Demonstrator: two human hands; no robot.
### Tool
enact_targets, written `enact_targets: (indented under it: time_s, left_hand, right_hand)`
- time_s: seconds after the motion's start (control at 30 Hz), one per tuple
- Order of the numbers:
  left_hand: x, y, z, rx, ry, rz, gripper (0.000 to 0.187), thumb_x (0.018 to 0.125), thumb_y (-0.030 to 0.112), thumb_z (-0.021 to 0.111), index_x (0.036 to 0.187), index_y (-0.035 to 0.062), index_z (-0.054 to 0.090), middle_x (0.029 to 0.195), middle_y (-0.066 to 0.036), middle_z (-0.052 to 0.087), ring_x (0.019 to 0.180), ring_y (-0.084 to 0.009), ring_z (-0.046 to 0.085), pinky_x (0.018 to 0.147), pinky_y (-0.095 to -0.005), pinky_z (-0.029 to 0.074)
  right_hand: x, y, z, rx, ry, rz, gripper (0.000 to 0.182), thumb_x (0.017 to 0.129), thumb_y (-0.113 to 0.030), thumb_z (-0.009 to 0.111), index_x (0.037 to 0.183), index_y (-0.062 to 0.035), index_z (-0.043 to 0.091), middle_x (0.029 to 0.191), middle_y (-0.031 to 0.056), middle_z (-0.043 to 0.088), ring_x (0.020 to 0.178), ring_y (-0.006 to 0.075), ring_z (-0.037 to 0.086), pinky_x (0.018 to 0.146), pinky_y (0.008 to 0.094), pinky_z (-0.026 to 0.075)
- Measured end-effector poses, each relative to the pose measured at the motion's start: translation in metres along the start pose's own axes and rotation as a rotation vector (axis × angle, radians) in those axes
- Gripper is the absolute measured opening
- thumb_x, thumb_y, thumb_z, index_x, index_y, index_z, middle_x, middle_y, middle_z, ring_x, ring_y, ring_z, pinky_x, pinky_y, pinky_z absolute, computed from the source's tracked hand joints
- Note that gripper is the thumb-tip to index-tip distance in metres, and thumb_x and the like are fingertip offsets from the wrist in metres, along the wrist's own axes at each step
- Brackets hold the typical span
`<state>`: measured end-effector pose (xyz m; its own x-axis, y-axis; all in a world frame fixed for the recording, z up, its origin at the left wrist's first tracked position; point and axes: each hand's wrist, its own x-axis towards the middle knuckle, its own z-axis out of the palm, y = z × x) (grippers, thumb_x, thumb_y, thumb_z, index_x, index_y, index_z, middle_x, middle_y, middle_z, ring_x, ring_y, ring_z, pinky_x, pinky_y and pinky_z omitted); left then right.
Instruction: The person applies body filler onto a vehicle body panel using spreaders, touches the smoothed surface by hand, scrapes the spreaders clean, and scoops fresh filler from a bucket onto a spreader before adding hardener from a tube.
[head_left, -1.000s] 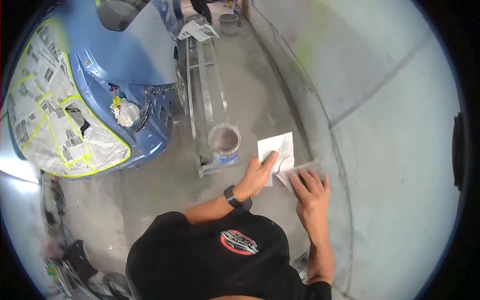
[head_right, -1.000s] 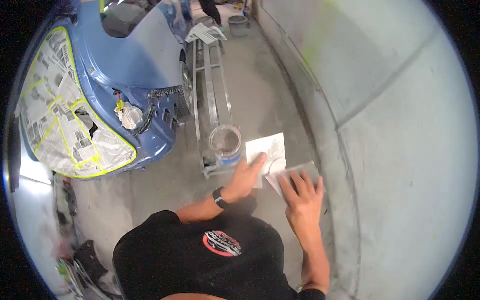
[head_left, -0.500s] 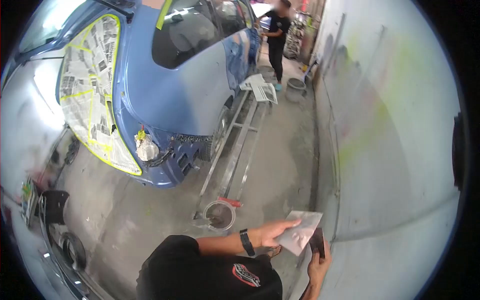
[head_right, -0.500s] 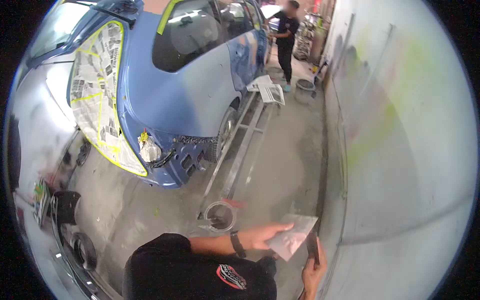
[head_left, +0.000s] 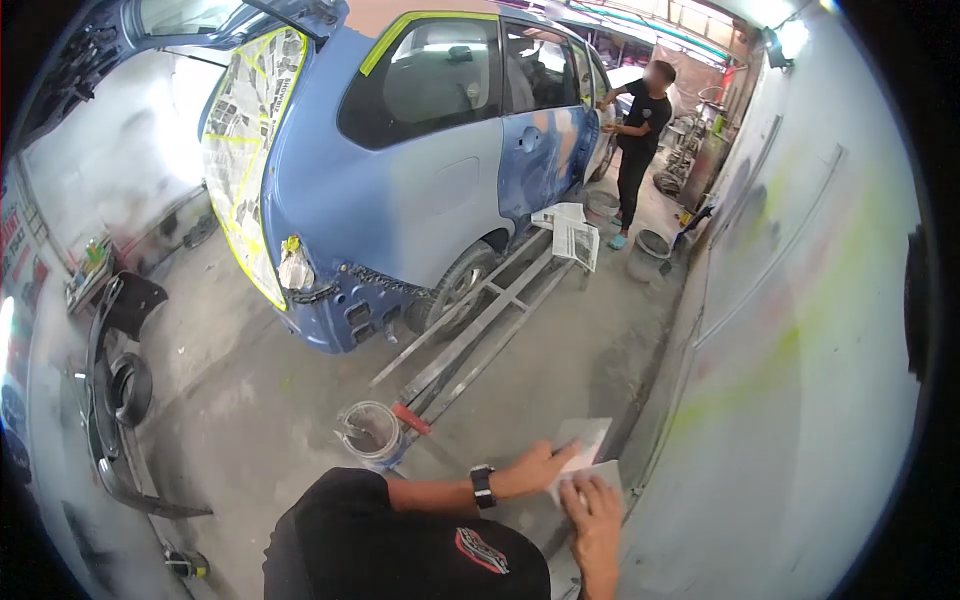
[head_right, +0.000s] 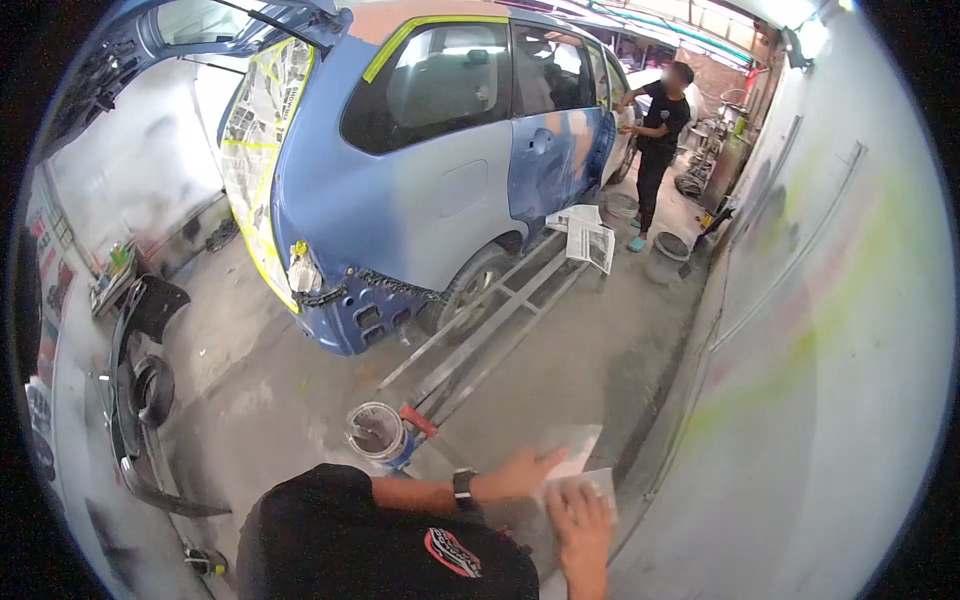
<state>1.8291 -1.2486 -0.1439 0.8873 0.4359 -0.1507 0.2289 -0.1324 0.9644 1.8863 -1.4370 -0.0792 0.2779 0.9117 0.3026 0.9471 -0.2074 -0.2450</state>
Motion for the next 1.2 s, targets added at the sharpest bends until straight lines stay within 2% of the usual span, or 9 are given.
enact_targets:
  time_s: [0.1,0.23,0.37,0.7,0.8,1.0,1.07,1.13,1.2]
  left_hand:
    - [0.049,-0.056,0.014,0.068,0.407,0.318,0.064,0.099,0.051,0.055,0.077,-0.0078,0.064,0.058,-0.004,0.052,0.057,-0.0105,0.047,0.047,-0.0371,0.039]
    - [0.057,0.006,-0.044,-0.014,0.563,0.393,0.056,0.098,0.049,0.058,0.092,-0.0051,0.069,0.065,0.001,0.056,0.059,-0.0134,0.054,0.051,-0.0380,0.044]
    - [0.067,0.045,-0.048,-0.932,0.396,-0.348,0.055,0.095,0.038,0.061,0.134,-0.0001,0.052,0.113,-0.011,0.068,0.096,-0.0269,0.068,0.085,-0.0427,0.056]
    - [0.207,0.005,-0.091,-1.045,0.353,-0.271,0.042,0.102,0.036,0.056,0.127,0.0018,0.057,0.113,-0.008,0.068,0.091,-0.0207,0.070,0.075,-0.0337,0.059]
    - [0.262,0.000,-0.117,-1.306,0.451,-0.085,0.044,0.101,0.038,0.057,0.127,0.0021,0.056,0.113,-0.008,0.068,0.092,-0.0207,0.070,0.078,-0.0348,0.059]
    - [0.315,0.019,-0.195,-1.240,0.566,-0.051,0.048,0.104,0.039,0.050,0.131,-0.0005,0.053,0.116,-0.012,0.067,0.104,-0.0239,0.067,0.092,-0.0396,0.054]
    - [0.331,0.024,-0.200,-1.176,0.500,-0.009,0.047,0.104,0.035,0.050,0.133,-0.0014,0.050,0.117,-0.013,0.066,0.106,-0.0254,0.066,0.093,-0.0403,0.054]
    - [0.341,0.043,-0.209,-1.127,0.367,0.046,0.045,0.103,0.029,0.052,0.135,-0.0019,0.048,0.120,-0.015,0.064,0.109,-0.0272,0.065,0.090,-0.0411,0.056]
    - [0.356,0.053,-0.212,-1.123,0.411,0.014,0.040,0.103,0.025,0.052,0.134,0.0002,0.048,0.115,-0.013,0.065,0.104,-0.0253,0.066,0.084,-0.0371,0.057]
  right_hand:
    - [0.012,0.022,0.003,0.049,-0.059,-0.148,0.045,0.081,-0.005,0.058,0.125,-0.0133,0.066,0.126,0.0107,0.062,0.119,0.0354,0.056,0.101,0.0527,0.039]
    - [0.042,0.071,-0.004,0.368,-0.082,-0.078,0.054,0.078,0.005,0.054,0.128,-0.0117,0.065,0.129,0.0116,0.063,0.120,0.0358,0.058,0.104,0.0519,0.041]
    - [0.094,0.101,-0.009,0.683,0.227,-0.023,0.060,0.077,0.010,0.048,0.132,-0.0085,0.062,0.137,0.0143,0.059,0.127,0.0371,0.055,0.110,0.0512,0.038]
    - [0.253,0.221,0.074,0.030,-0.191,-0.121,0.056,0.082,0.005,0.049,0.136,-0.0077,0.058,0.139,0.0174,0.057,0.129,0.0413,0.051,0.111,0.0471,0.038]
    - [0.286,0.269,0.087,0.275,-0.346,-0.099,0.047,0.088,0.002,0.050,0.133,-0.0060,0.059,0.133,0.0204,0.059,0.122,0.0431,0.054,0.107,0.0459,0.042]
    - [0.378,0.292,0.091,1.390,0.183,0.648,0.033,0.104,-0.011,0.043,0.130,0.0010,0.058,0.132,0.0164,0.060,0.120,0.0352,0.057,0.103,0.0442,0.044]
    - [0.410,0.303,0.103,1.176,0.186,0.505,0.046,0.106,-0.031,0.042,0.139,-0.0005,0.048,0.140,0.0123,0.054,0.126,0.0309,0.053,0.105,0.0462,0.041]
    - [0.470,0.280,0.094,2.062,0.246,0.373,0.061,0.104,-0.047,0.043,0.148,-0.0049,0.038,0.148,0.0115,0.047,0.135,0.0294,0.046,0.114,0.0481,0.033]
    - [0.505,0.278,0.106,2.175,0.151,0.329,0.064,0.104,-0.051,0.040,0.149,-0.0057,0.038,0.150,0.0100,0.045,0.139,0.0302,0.040,0.117,0.0481,0.027]
